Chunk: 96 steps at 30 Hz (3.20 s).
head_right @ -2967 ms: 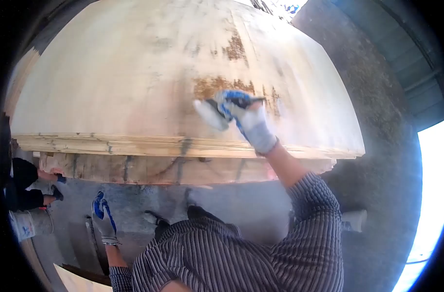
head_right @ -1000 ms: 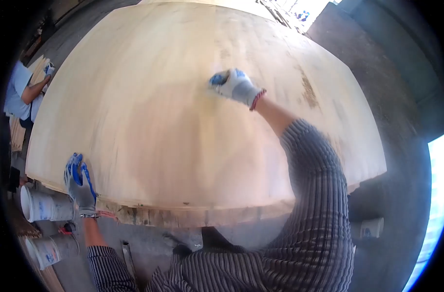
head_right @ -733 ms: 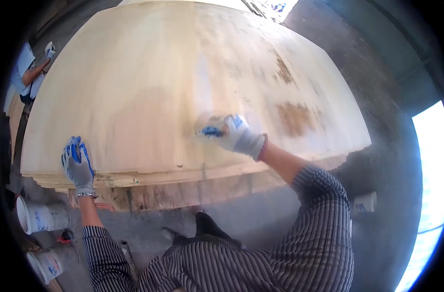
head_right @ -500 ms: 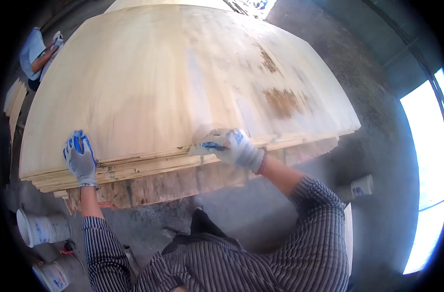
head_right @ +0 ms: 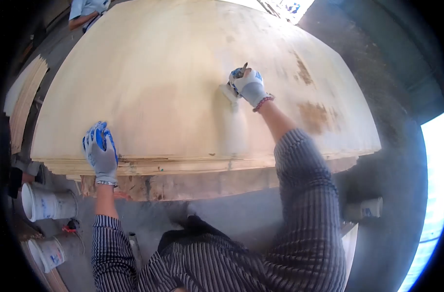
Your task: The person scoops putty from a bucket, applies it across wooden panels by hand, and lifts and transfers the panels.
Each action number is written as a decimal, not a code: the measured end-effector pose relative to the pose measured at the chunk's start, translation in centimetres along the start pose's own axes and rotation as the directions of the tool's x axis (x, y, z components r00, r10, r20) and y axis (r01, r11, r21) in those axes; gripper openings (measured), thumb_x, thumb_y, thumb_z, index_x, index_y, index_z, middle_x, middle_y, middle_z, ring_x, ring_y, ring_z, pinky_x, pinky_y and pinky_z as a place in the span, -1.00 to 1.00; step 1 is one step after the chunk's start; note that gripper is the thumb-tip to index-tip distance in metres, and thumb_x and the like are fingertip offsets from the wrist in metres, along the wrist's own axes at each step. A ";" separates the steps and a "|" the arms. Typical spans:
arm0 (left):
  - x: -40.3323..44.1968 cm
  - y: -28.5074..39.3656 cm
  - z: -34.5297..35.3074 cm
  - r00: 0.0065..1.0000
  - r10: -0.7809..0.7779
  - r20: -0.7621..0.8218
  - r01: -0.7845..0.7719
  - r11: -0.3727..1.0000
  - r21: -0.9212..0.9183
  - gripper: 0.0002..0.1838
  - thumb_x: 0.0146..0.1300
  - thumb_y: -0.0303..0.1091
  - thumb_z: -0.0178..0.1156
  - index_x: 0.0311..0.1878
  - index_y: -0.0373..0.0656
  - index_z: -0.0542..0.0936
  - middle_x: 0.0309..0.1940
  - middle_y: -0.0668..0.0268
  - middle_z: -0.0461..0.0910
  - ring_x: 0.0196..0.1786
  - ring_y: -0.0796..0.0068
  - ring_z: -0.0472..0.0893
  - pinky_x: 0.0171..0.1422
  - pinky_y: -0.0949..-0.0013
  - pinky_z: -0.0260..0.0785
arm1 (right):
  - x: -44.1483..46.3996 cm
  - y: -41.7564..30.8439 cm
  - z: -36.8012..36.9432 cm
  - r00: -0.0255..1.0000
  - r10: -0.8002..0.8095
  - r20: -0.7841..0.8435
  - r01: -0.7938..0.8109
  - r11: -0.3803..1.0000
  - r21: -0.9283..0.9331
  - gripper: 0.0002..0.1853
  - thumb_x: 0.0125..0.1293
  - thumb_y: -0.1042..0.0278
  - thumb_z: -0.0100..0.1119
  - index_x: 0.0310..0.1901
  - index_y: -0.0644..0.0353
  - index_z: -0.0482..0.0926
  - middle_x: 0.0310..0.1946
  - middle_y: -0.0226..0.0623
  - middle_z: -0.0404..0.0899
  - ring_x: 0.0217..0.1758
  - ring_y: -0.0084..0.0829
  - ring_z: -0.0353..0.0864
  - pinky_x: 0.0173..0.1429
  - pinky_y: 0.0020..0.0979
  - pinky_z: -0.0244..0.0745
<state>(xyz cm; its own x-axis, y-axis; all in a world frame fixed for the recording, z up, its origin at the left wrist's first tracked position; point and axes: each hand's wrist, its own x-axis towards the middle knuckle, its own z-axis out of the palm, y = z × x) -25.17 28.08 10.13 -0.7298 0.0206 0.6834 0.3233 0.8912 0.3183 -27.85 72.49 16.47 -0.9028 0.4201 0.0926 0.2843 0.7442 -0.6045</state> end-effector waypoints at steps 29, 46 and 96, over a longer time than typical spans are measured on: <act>-19.4 -33.8 -25.2 0.794 -0.591 0.141 0.570 0.646 -0.508 -0.66 0.38 -0.64 -0.02 0.18 -0.37 0.52 0.18 0.15 0.55 0.24 0.35 0.50 0.34 0.37 0.31 | -10.8 -25.0 17.3 0.964 -0.175 0.202 0.190 0.980 -0.055 -0.59 0.20 0.13 0.37 -0.12 0.37 0.66 -0.24 -0.09 0.72 -0.24 -0.28 0.73 -0.13 -0.37 0.64; -14.2 -39.3 -24.5 0.770 -0.615 0.172 0.612 0.634 -0.473 -0.69 0.38 -0.67 0.02 0.15 -0.41 0.51 0.13 0.16 0.56 0.21 0.37 0.51 0.33 0.37 0.33 | -9.1 -34.2 24.7 0.913 -0.232 0.334 -0.134 0.604 0.786 -0.73 0.25 0.37 0.29 -0.11 0.41 0.64 -0.28 -0.16 0.72 -0.28 -0.34 0.73 -0.30 -0.35 0.66; -8.4 -70.5 -28.6 0.631 -0.702 0.330 0.769 0.509 -0.387 -0.61 0.44 -0.51 0.04 0.28 -0.43 0.41 0.21 0.13 0.51 0.24 0.33 0.50 0.38 0.32 0.27 | -2.6 -58.7 39.5 0.967 -0.253 0.038 0.054 0.347 0.936 -0.78 0.22 0.64 0.21 -0.08 0.38 0.64 -0.22 -0.16 0.70 -0.35 -0.40 0.67 -0.38 -0.41 0.63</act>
<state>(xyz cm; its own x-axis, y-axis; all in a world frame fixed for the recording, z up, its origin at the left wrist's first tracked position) -24.62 -47.86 0.71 -0.8861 -0.4635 -0.0088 -0.1631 0.2939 0.9418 -54.99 7.20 20.43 -0.9569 0.1978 0.2128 -0.2527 -0.2054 -0.9455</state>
